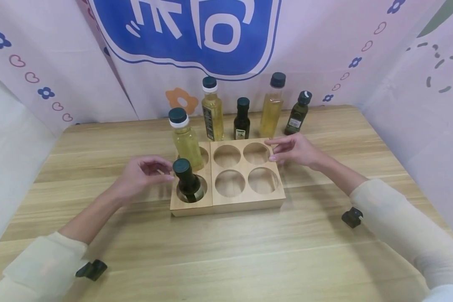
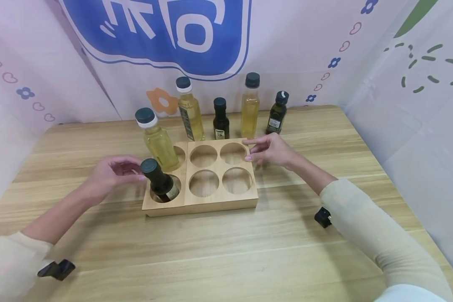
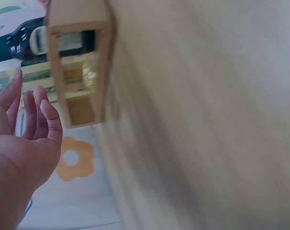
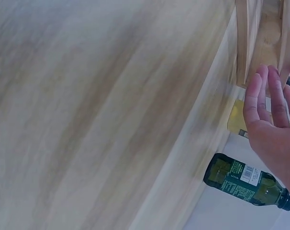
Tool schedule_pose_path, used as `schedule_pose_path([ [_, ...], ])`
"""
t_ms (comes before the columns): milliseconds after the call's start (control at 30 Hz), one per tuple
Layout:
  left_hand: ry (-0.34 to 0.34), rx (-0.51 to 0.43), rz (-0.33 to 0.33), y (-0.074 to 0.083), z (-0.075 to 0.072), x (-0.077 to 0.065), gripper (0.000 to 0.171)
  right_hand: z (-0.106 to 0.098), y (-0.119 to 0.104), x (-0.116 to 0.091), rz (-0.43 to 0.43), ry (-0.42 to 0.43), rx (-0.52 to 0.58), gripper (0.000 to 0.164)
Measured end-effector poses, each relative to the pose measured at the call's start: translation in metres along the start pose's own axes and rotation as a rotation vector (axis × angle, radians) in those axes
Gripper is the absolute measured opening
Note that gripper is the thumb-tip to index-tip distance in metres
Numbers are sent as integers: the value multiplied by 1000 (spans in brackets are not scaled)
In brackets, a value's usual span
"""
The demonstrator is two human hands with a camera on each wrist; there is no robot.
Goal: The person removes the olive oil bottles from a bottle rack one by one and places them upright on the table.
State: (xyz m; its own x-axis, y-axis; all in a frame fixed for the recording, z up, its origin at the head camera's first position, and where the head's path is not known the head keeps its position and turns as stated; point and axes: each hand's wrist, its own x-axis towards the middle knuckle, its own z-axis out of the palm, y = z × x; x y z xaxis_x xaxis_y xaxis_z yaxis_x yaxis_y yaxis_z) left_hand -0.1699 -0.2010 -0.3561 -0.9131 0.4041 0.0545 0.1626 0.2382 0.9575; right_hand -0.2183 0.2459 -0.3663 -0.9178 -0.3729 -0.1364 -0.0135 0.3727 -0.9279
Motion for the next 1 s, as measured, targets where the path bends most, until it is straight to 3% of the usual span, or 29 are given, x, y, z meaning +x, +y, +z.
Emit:
schedule_pose_path([
  [200, 3, -130, 67, 12, -5, 3, 23, -2, 1, 0, 8, 9, -11, 56],
  [567, -10, -210, 213, 28, 5, 3, 27, 1, -2, 1, 12, 10, -24, 57],
  [1000, -148, -166, 205, 37, 16, 8, 38, 1, -2, 0, 14, 9, -21, 56],
])
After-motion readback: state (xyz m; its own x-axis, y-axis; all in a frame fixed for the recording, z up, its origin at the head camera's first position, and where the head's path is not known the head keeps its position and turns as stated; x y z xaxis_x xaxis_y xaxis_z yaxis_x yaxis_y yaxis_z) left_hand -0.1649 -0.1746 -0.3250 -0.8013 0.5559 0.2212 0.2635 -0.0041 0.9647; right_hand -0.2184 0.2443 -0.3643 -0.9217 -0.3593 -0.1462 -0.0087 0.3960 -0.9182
